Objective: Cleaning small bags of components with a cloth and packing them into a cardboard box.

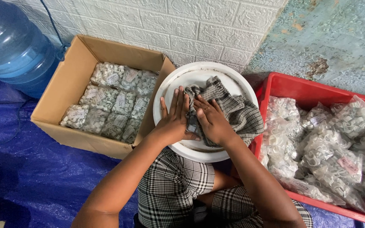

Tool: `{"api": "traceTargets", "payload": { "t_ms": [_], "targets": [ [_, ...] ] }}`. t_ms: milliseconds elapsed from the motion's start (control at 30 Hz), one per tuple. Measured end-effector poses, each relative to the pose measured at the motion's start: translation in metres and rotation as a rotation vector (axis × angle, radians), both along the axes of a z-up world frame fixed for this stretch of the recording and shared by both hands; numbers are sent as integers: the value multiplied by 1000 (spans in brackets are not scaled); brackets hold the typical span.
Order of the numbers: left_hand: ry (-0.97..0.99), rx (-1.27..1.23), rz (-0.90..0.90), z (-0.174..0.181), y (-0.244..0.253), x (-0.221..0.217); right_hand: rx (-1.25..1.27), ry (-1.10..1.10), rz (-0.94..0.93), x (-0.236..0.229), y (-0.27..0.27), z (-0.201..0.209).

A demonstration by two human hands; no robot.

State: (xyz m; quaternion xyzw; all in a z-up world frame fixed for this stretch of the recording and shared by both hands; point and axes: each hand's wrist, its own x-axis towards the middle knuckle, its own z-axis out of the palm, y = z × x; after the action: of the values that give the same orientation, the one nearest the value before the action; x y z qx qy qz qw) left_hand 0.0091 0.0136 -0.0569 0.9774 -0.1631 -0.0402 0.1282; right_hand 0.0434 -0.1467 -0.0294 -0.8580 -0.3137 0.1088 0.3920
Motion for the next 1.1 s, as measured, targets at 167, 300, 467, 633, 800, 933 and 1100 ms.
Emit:
{"api": "traceTargets", "payload": {
  "t_ms": [167,300,467,633,800,933,1100],
  "targets": [
    [69,-26,8,7,-1,-1,1,82,58,34,15,1],
    [53,-40,23,2,-2,1,-91,-38,42,64,15,-23],
    [17,-19,10,1,-2,-5,22,-44,169,31,20,9],
    [-9,-17,-19,-6,-1,-5,46,3,178,46,17,-1],
    [-43,-35,4,-10,0,-4,-64,-82,6,47,19,2],
    [-98,-67,-26,-3,1,-8,26,-5,92,13,13,20],
    [-56,-116,3,-13,-2,-2,-49,-46,32,40,16,2]
  ]
}}
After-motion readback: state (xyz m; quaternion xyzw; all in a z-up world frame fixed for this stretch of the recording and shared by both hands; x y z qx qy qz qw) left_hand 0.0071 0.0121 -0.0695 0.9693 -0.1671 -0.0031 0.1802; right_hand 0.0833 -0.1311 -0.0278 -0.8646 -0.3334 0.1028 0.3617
